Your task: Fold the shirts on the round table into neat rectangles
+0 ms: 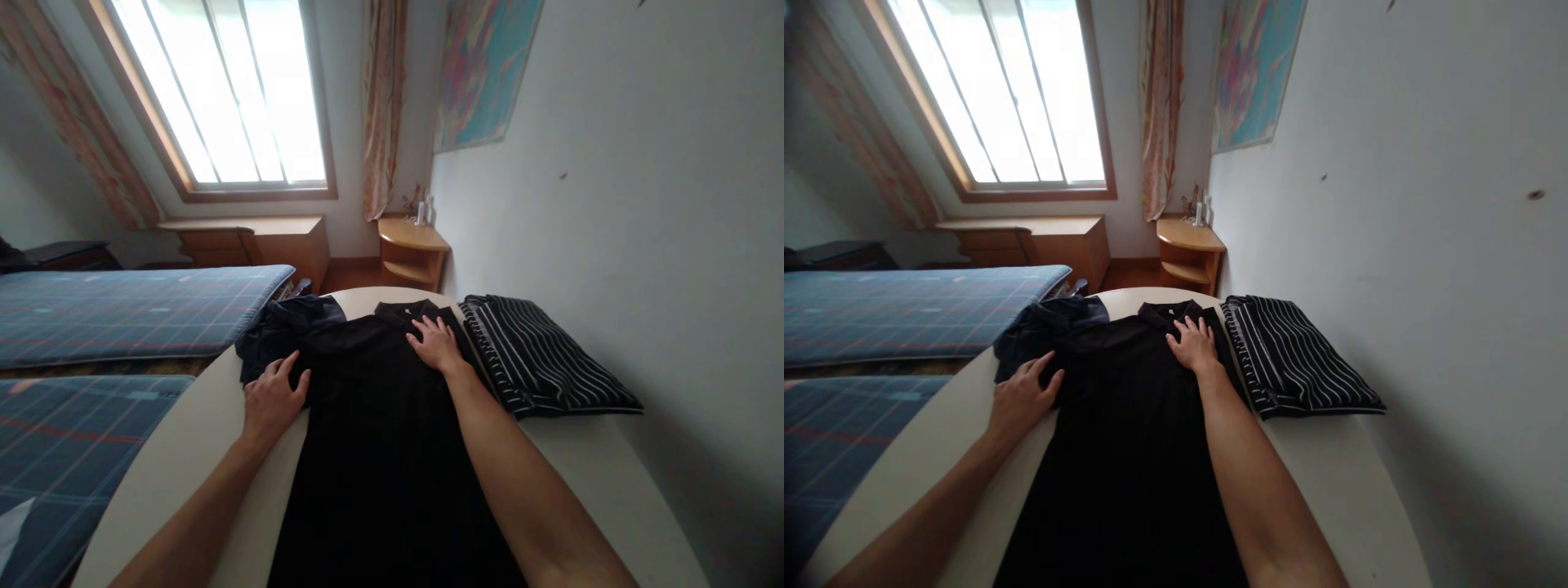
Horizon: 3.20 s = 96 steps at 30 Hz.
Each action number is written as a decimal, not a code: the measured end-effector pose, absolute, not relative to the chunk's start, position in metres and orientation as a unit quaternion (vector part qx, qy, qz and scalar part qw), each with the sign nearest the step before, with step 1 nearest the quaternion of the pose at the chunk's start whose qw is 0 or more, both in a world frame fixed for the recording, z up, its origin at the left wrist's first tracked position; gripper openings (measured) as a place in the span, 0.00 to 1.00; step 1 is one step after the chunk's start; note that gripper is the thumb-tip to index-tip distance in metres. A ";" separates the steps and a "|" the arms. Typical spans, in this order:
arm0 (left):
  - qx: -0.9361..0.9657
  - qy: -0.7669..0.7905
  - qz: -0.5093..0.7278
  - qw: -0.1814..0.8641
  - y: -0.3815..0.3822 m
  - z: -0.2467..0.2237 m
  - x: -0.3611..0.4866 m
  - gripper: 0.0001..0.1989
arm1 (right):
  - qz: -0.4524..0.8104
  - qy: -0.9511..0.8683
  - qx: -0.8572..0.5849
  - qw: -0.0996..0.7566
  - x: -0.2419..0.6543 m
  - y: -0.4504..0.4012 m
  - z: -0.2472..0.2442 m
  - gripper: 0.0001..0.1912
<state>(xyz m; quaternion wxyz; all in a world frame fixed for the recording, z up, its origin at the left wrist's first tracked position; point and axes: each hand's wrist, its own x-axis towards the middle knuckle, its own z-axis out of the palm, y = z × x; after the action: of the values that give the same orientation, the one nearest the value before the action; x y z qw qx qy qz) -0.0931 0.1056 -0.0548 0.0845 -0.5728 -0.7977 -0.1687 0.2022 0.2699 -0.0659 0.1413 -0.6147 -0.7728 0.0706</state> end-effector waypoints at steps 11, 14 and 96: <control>-0.548 -0.808 -0.216 0.029 0.106 -0.052 -0.097 0.26 | 0.069 -0.771 -0.614 0.155 0.205 0.271 -0.066 0.31; -0.533 -0.776 -0.339 0.005 0.111 -0.056 -0.104 0.20 | 0.040 -0.790 -0.587 0.174 0.203 0.269 -0.060 0.25; -0.662 -0.728 -0.158 0.078 0.094 -0.057 -0.053 0.06 | -0.079 -0.900 -0.417 0.105 0.059 0.280 -0.039 0.20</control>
<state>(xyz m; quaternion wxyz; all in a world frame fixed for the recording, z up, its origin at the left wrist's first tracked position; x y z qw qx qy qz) -0.0531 0.0942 -0.0571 0.0783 -0.6622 -0.7283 -0.1577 0.0593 0.2803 -0.0391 0.1048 -0.4165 -0.8996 -0.0793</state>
